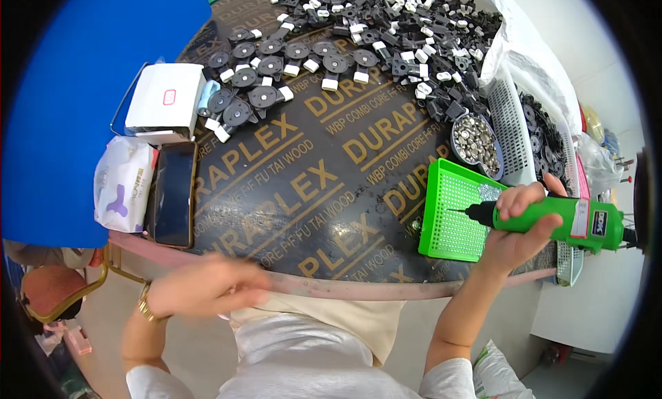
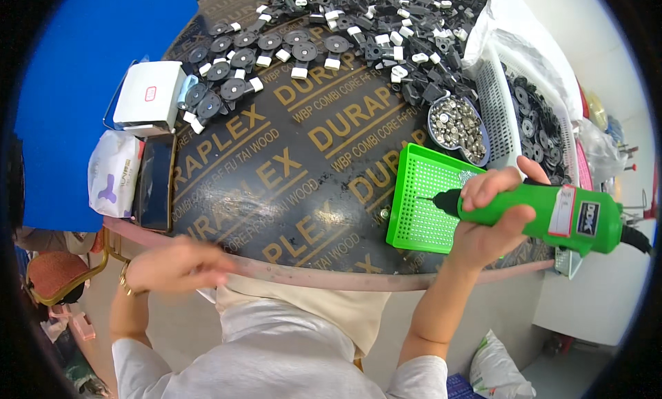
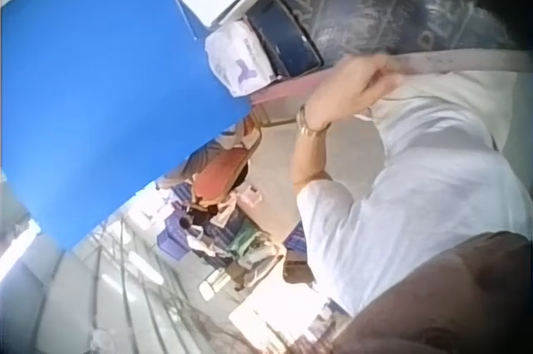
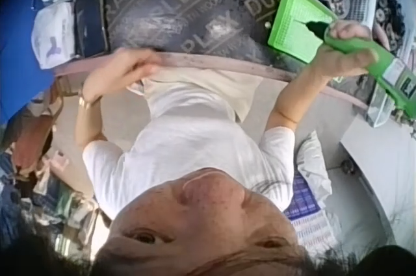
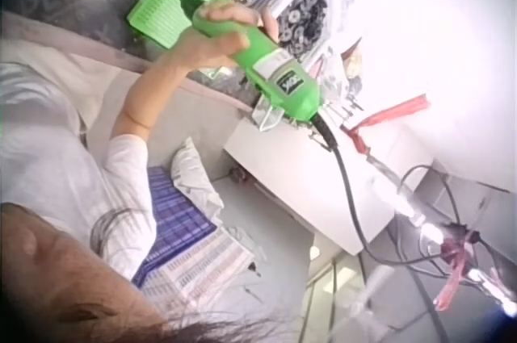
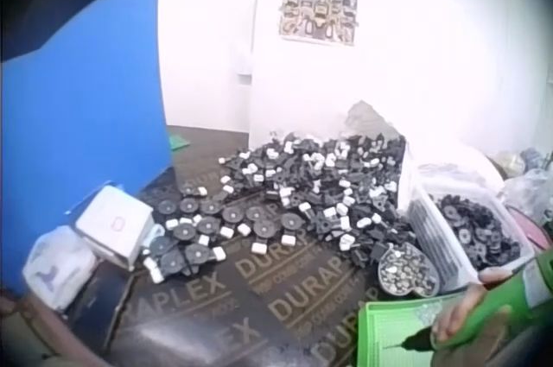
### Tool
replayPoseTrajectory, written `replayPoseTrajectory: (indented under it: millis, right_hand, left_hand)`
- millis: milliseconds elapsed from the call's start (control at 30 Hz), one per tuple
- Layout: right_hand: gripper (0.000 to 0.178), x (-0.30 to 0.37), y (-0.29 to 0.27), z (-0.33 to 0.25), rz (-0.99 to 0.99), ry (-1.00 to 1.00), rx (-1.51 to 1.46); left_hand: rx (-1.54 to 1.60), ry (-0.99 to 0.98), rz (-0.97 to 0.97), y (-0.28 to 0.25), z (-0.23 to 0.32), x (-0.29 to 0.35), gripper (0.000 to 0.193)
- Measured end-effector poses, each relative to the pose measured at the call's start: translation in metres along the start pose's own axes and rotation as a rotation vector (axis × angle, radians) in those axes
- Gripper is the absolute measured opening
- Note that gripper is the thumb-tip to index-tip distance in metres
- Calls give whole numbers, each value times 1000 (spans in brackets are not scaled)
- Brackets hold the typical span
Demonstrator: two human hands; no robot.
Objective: The person assembles small circular components by driving screws into them with an electric screwdriver.
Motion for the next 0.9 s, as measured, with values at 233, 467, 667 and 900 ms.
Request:
replayPoseTrajectory:
  millis: [233, 467, 667, 900]
  right_hand:
    - [68, 6, -7, -14, 34, -60, 76]
    - [69, 1, -3, -18, 38, -69, 92]
    - [70, -7, 8, -17, 21, -43, 9]
    - [74, 3, 38, -9, -76, 30, -76]
  left_hand:
    - [-986, 220, 397, -64, -19, -179, 26]
    - [-1287, -50, 467, -124, -70, -279, 28]
    - [-1443, 288, 416, -59, -42, -232, 14]
    - [-910, 474, 278, 35, 16, -116, 26]
Point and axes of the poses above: each hand's wrist, its own x-axis away from the middle knuckle, its own y-axis out of the palm, z = x × y, the point moved 2 cm from there along -x, towards the middle knuckle, and after that the axes turned 14 degrees about y, right-handed, at the moved point
